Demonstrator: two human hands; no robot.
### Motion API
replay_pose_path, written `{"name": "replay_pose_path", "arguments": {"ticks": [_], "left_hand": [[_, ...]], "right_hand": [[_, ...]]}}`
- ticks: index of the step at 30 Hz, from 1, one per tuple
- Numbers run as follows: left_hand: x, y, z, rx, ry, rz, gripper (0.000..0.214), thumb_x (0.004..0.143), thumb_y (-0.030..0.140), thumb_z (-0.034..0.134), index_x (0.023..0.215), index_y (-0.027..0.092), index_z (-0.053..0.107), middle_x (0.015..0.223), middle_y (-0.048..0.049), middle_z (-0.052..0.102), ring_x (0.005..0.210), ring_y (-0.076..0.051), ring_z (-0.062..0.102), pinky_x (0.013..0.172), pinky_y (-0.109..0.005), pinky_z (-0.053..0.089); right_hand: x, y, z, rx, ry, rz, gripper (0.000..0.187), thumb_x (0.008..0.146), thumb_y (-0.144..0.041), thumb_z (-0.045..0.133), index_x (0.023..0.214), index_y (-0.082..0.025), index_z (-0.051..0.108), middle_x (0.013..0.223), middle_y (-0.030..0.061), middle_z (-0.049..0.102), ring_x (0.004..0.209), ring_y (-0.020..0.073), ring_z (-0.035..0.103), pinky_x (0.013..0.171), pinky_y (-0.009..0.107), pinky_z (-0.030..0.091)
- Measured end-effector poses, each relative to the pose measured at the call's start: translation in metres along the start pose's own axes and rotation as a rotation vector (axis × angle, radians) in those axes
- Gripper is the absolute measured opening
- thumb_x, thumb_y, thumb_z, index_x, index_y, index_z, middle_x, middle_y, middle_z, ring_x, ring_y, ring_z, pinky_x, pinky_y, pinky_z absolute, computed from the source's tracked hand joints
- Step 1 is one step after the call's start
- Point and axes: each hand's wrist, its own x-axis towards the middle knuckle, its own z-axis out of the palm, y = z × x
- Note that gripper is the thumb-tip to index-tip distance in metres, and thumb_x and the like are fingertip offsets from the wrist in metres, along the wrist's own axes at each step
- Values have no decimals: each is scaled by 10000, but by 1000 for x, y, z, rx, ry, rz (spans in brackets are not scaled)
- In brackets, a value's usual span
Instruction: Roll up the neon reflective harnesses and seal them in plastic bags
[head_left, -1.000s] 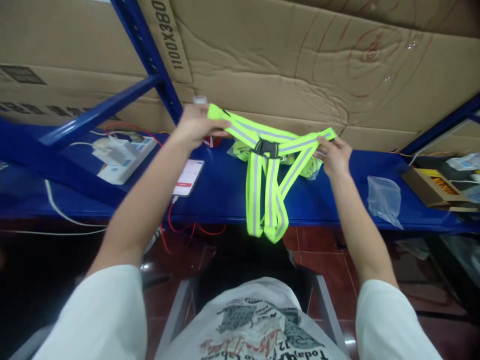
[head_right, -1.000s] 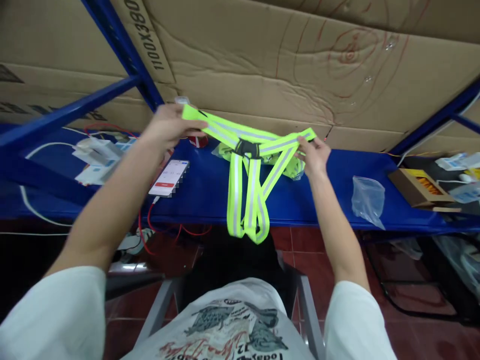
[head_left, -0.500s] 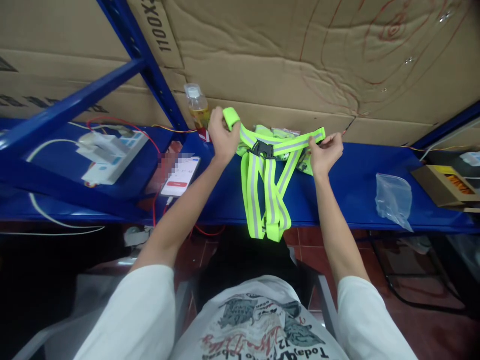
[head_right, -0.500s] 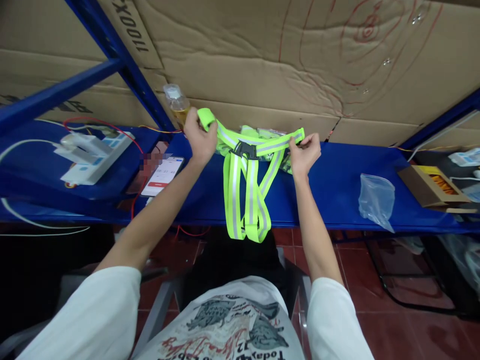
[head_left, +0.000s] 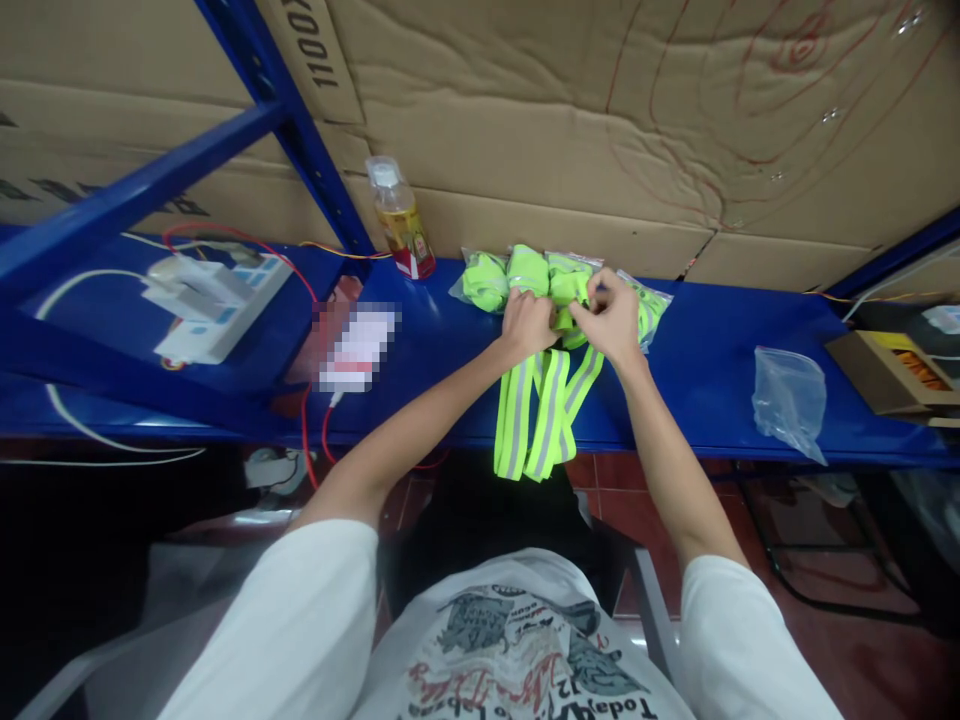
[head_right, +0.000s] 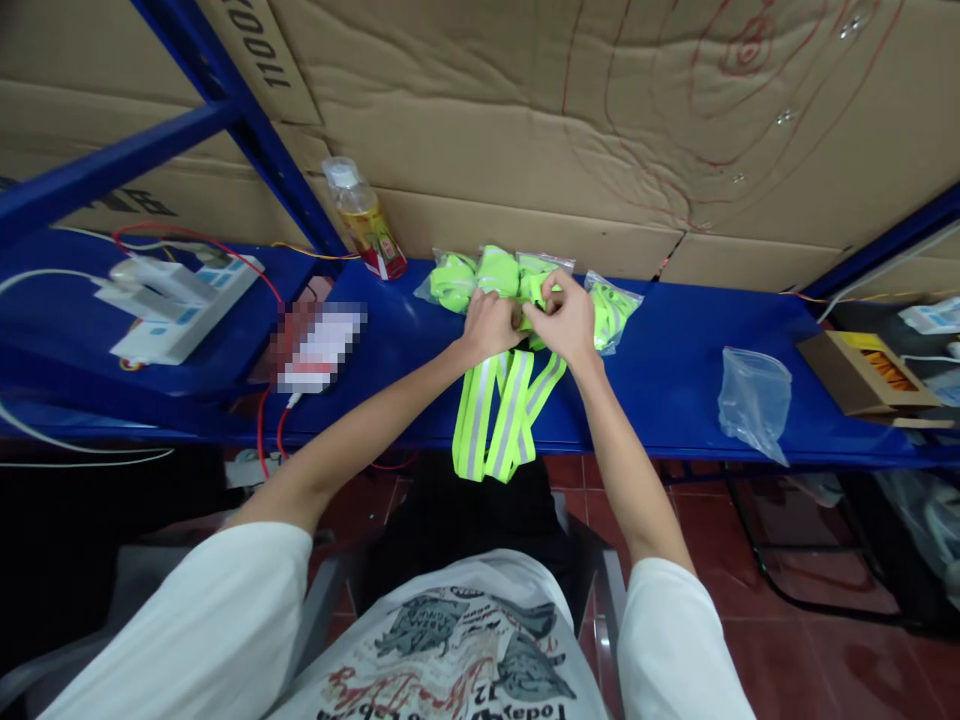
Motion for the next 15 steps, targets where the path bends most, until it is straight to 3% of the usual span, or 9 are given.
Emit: {"name": "replay_pose_path", "arguments": {"ticks": [2,4,8,12,15], "left_hand": [[-7,0,-7,-65,-74,8,309,798,420,832,663,179,694,729,-107,724,899,-351,710,1060,-579,434],[-18,-1,-14,-110,-123,86,356,799,486,840,673,185,698,746,-93,742,949,-356,720,1128,-608,410],[-52,-3,-24,-76,-125,338,227,911,424,750,953,204,789,1041,-91,819,1228,-364,688,1316,-686,211],[-92,-7,-27,47,-134,467,229,1006,230,578,1075,163,786,1179,-140,804,1297,-334,684,1313,-625,335],[-113,-14,-37,31,-157,485,254,1007,170,546,1129,144,767,1234,-164,786,1347,-315,667,1276,-549,432]], "right_hand": [[0,-10,2,-39,-120,-22,277,764,-297,695,720,-264,423,560,-45,437,550,155,430,587,331,375],[-1,-22,5,-82,-190,-40,321,753,-277,692,663,-253,386,553,-39,428,554,146,406,580,328,323],[-8,-37,10,-119,-297,-96,461,885,-423,699,637,-235,359,558,-33,403,573,140,368,609,327,281],[-24,-27,8,-107,-508,-71,636,1011,-722,513,652,-232,325,571,-19,396,574,149,380,623,329,297],[-32,-10,4,-80,-573,21,646,1081,-733,261,677,-233,327,597,3,431,576,173,416,617,343,315]]}}
